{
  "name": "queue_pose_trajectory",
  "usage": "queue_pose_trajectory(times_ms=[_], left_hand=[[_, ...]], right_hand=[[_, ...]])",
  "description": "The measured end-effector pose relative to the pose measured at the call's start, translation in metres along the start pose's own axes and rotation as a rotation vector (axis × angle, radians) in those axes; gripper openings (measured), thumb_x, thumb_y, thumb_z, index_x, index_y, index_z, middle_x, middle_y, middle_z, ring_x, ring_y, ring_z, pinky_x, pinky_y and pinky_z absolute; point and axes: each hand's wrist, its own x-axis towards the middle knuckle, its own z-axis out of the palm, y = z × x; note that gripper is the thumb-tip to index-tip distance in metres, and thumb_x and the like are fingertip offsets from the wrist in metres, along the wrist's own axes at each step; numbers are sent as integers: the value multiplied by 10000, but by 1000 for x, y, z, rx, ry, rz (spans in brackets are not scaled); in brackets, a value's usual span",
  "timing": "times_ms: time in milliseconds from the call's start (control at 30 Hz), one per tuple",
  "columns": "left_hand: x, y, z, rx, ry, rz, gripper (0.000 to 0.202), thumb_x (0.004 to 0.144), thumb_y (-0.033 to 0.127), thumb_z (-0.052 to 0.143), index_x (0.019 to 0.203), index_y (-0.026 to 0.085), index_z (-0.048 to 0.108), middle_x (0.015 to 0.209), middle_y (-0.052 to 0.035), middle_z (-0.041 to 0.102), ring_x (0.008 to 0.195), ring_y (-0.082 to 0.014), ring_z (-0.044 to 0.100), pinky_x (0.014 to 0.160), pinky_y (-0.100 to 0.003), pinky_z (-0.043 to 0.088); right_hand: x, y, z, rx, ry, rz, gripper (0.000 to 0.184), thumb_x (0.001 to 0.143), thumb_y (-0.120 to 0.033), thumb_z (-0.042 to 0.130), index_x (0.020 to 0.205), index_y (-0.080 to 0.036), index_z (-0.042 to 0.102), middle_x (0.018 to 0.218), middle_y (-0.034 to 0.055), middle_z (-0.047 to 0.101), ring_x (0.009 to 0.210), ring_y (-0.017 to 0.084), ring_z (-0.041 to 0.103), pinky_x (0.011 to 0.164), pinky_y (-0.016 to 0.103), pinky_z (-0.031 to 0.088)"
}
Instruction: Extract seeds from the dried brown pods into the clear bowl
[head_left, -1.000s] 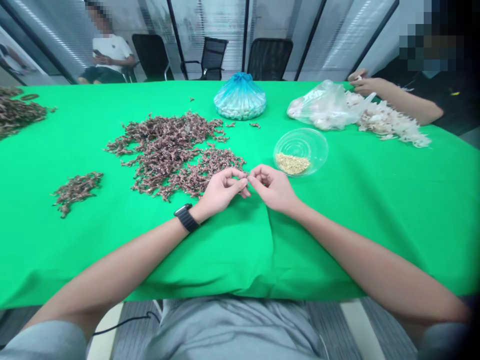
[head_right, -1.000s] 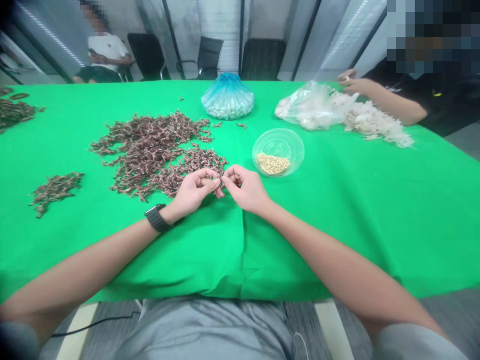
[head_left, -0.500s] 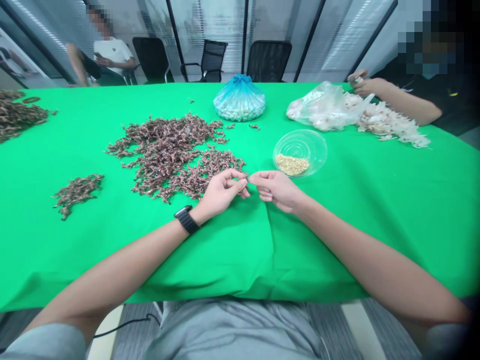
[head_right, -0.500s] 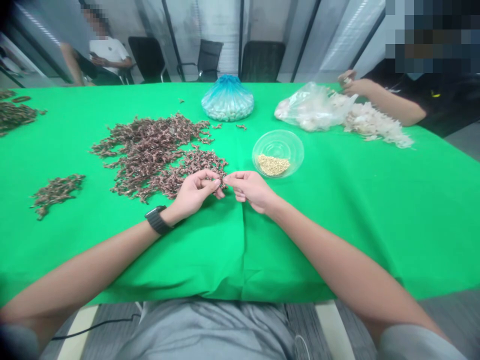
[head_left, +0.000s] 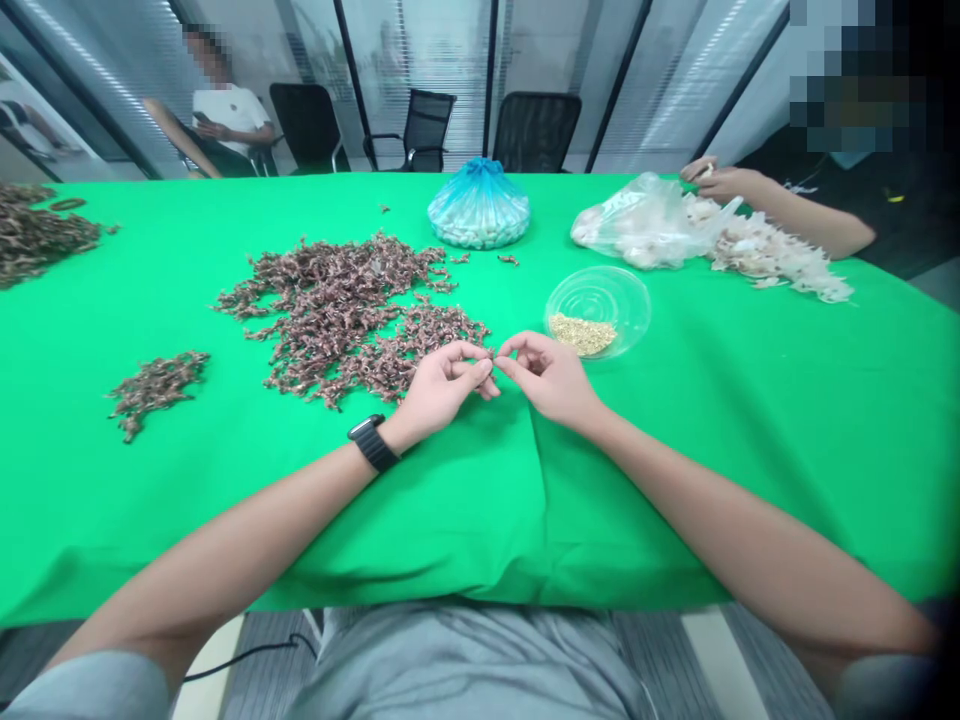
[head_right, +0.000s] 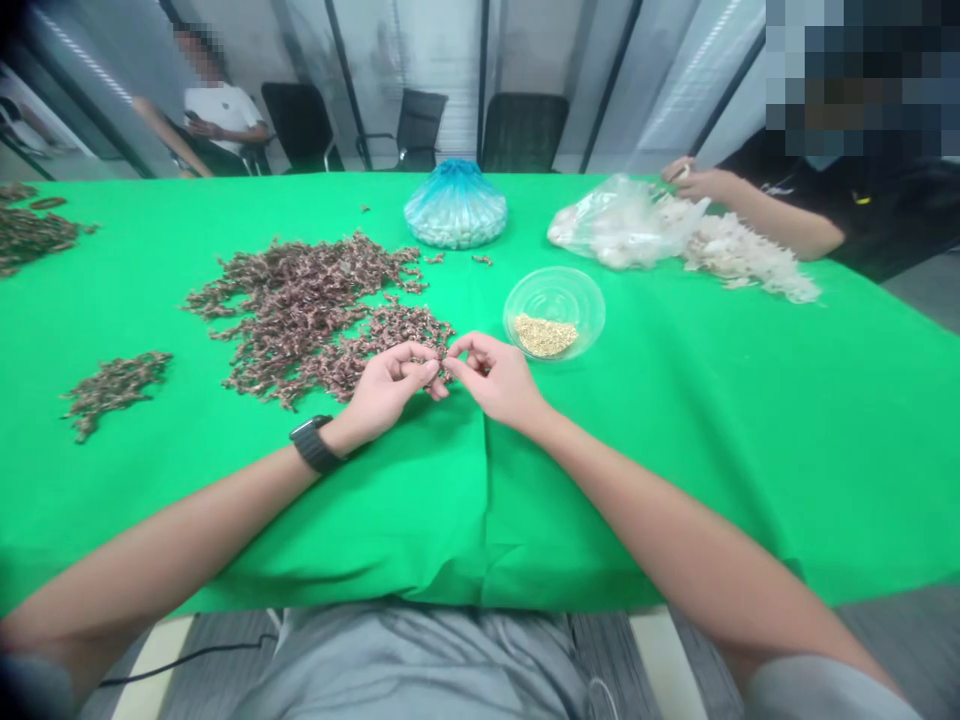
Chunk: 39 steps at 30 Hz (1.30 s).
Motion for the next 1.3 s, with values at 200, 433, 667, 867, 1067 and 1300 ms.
queue_pose_trajectory(times_ms=[200, 433, 667, 867, 1067, 1300], left_hand=[[-1, 2, 1, -35, -29, -11, 406, 852, 476, 760, 990, 120, 622, 715, -54, 753, 659, -152, 729, 693, -259, 575], [-5, 0, 2, 144, -3, 68, 397, 878, 465, 735, 1041, 128, 603, 739, -65, 750, 683, -159, 733, 705, -266, 577], [-4, 2, 3, 77, 3, 35, 409, 865, 483, 744, 1030, 137, 603, 731, -57, 755, 671, -161, 732, 704, -273, 575], [1, -2, -1, -146, -51, -97, 384, 842, 470, 771, 959, 126, 647, 720, -52, 748, 640, -137, 696, 679, -253, 552], [2, -2, -2, -164, -44, -87, 365, 855, 453, 763, 943, 114, 663, 698, -46, 734, 629, -129, 686, 668, -244, 553], [-2, 1, 2, 75, 7, 22, 403, 868, 470, 744, 1037, 123, 627, 744, -69, 759, 685, -162, 737, 713, -273, 584]], right_hand=[[-5, 2, -1, -280, -22, -253, 130, 947, -323, 601, 955, -206, 658, 592, -61, 443, 500, 87, 401, 526, 257, 313], [-2, -19, 6, 457, -101, 397, 297, 789, -426, 770, 802, -194, 587, 483, -106, 347, 388, 56, 239, 371, 224, 190], [0, -18, 3, 556, -114, 473, 336, 735, -436, 827, 788, -189, 605, 505, -106, 329, 426, 55, 199, 389, 225, 163], [-4, -5, 0, -115, 39, -72, 169, 889, -388, 711, 904, -220, 699, 558, -58, 393, 525, 113, 345, 543, 274, 258], [-7, -4, 1, -247, -25, -150, 110, 940, -334, 629, 947, -230, 663, 581, -54, 416, 529, 118, 363, 570, 280, 265], [-6, -6, 12, 176, -21, 173, 293, 885, -491, 689, 854, -209, 618, 531, -72, 402, 447, 87, 313, 448, 249, 225]])
